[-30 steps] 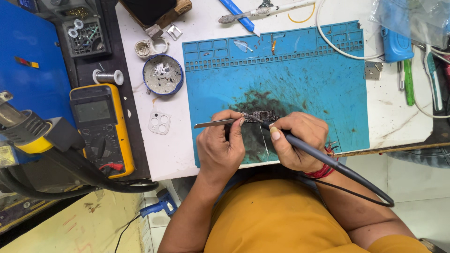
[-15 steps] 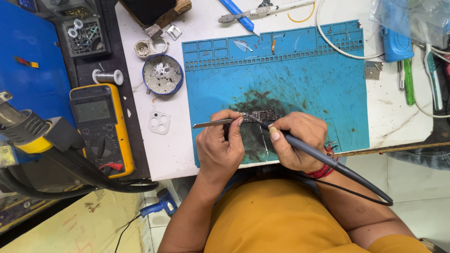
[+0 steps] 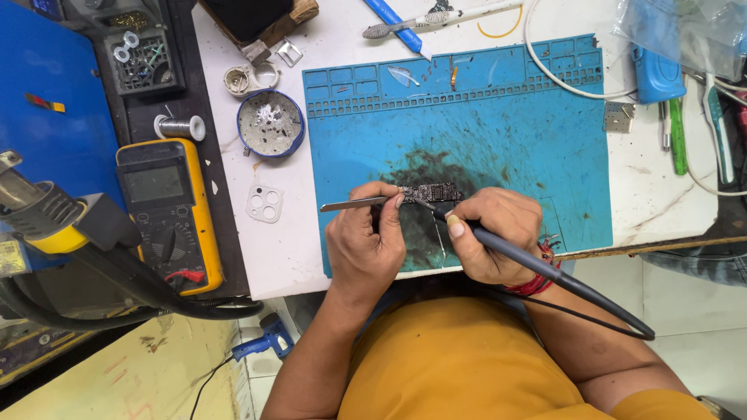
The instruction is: The person solders a phone motherboard held on a blue silicone mat, steadying the board with a blade or tweezer in the left hand while applying a soldering iron to the board with the right hand. They reposition the board and continue soldering different points, occasionally dipping the tool in a small container on the bench.
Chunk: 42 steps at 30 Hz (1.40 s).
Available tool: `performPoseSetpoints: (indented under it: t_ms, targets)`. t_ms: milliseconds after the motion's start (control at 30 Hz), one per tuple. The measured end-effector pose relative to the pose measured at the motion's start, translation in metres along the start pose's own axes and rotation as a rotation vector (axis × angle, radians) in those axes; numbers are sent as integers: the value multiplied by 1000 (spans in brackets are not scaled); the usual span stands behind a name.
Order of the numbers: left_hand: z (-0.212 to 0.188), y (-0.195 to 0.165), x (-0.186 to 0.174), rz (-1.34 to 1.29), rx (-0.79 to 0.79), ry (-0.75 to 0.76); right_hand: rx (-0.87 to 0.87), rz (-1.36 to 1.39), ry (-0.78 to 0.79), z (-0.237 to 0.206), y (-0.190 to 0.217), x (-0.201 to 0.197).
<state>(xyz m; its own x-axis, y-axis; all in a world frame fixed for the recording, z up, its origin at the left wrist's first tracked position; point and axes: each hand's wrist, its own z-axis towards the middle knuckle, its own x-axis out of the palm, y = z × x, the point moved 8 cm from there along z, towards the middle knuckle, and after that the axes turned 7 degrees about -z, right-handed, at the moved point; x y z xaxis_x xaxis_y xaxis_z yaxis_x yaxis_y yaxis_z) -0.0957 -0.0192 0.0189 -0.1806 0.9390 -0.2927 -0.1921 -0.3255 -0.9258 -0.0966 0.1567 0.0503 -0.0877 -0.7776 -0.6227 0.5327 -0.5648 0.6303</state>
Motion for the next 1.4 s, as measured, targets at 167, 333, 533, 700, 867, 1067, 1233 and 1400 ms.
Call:
performPoseSetpoints:
  t_ms: [167,333,533,700,867,1067,1233,1400]
  targets:
    - [1,0,0,8,10,3,7,1,-5,0,0,0]
    - [0,-3,0,3,14,2,3,10,-11,0,2,-2]
    - [0,-2,0,-1,-4,-2,1,15,-14,1,2,-3]
    - [0,-1,1,-5,-14,2,0,8,-22,0,2,-4]
    - [-1,-1,0,-7,-19,-3,-2,7,-13,1,2,-2]
    - [-1,-1,0,-4,-8,-5,28,-5,-11,0,1,-3]
    - [-1,-1,0,-18,-3,-7,13,-4,1,0,1,-2]
    - [-1,0,0,-21,-9,-5,5,-5,0,0,1,0]
